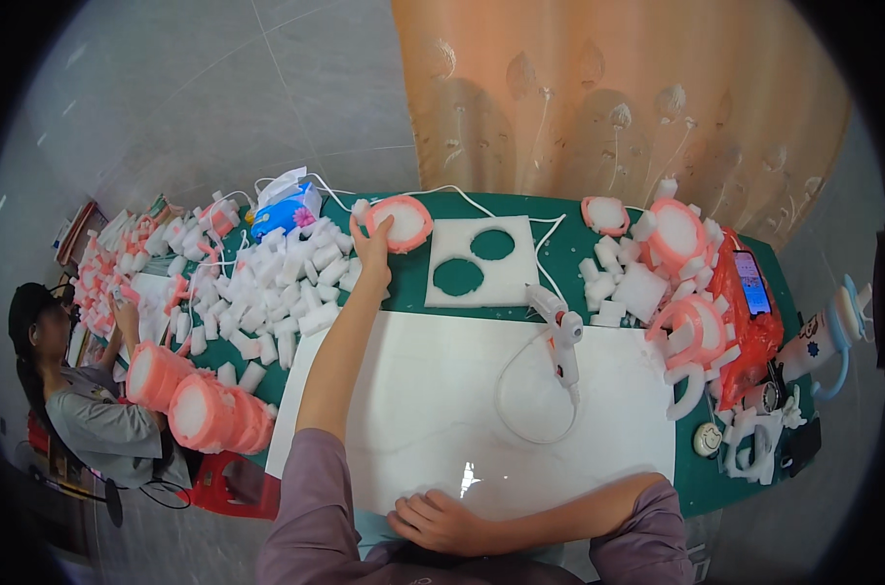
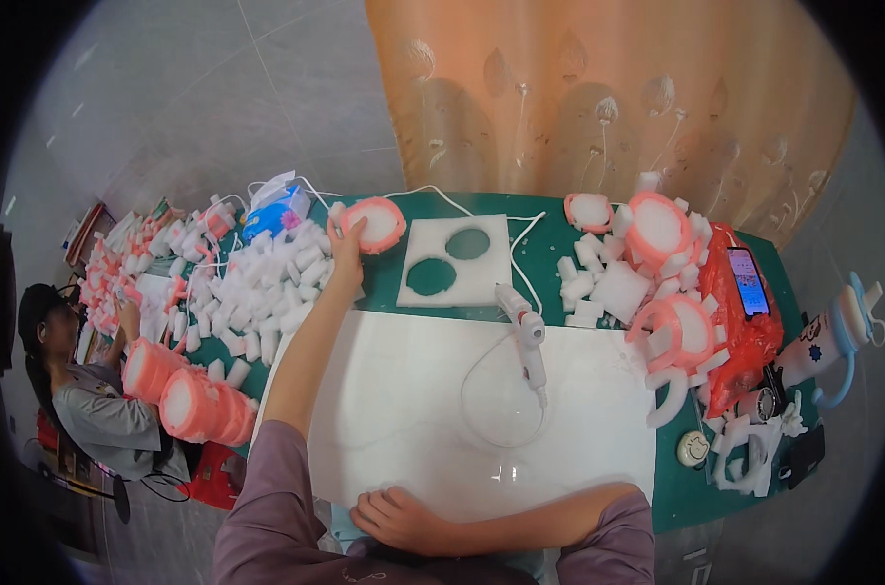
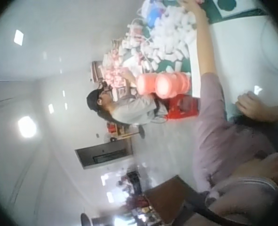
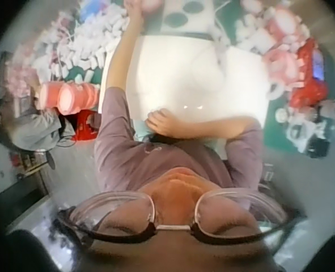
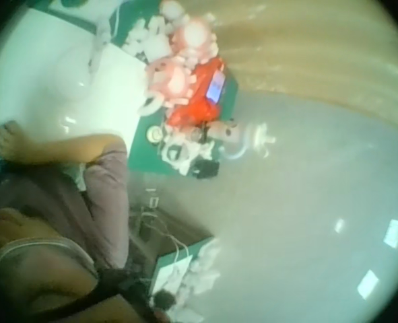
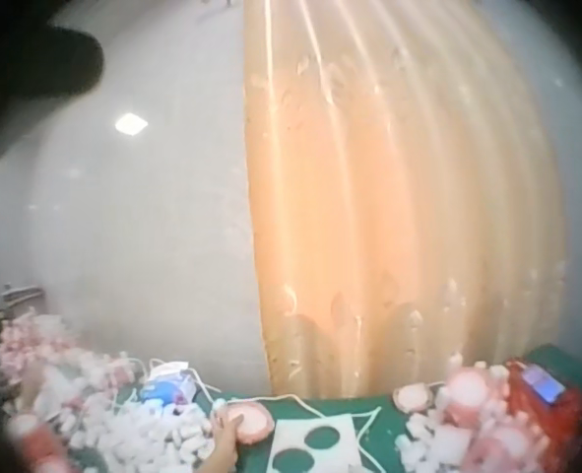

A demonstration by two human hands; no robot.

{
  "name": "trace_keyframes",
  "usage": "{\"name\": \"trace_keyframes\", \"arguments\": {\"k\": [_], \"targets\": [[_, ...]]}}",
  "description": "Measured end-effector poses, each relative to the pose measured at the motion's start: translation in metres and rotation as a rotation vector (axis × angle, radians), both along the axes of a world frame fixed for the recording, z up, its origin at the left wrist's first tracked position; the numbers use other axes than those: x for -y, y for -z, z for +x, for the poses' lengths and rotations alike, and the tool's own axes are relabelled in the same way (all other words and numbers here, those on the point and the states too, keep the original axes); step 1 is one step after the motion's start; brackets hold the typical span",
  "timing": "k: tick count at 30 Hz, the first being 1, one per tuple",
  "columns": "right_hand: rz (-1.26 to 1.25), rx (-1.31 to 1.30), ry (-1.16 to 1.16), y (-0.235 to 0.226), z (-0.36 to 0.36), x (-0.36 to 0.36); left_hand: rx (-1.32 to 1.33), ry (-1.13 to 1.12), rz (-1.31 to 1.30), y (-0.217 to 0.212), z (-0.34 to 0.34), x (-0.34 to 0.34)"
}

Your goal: The person applies glue using a hot glue gun and attaches small foam pieces around the rim of a circular foam frame by hand, pressing each piece in place.

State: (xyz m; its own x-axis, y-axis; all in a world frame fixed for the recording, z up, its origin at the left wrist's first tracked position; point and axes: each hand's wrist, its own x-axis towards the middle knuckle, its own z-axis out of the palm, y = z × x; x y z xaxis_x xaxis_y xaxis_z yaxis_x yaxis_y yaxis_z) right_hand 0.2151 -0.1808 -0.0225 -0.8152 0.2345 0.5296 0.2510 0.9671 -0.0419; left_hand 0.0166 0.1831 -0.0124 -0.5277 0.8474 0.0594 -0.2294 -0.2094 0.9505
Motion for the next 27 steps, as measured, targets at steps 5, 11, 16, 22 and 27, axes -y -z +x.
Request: {"name": "trace_keyframes", "arguments": {"k": [5,11,16,22,27], "targets": [[0.009,0.022,0.003,0.0,0.001,-0.004,0.098,0.082,0.075,0.007,0.002,-0.002],[-0.004,-0.011,-0.006,-0.001,0.002,-0.004,0.073,0.082,0.015,0.005,0.012,0.002],[0.006,-0.009,0.0,-0.002,0.0,-0.002,0.047,0.051,0.0,0.014,0.011,-0.004],[0.02,-0.021,0.012,0.0,0.0,-0.003,0.04,0.087,-0.018,0.011,0.023,0.0],[0.019,-0.025,-0.002,-0.001,0.001,-0.003,0.082,0.125,0.011,0.01,0.026,0.005]]}}
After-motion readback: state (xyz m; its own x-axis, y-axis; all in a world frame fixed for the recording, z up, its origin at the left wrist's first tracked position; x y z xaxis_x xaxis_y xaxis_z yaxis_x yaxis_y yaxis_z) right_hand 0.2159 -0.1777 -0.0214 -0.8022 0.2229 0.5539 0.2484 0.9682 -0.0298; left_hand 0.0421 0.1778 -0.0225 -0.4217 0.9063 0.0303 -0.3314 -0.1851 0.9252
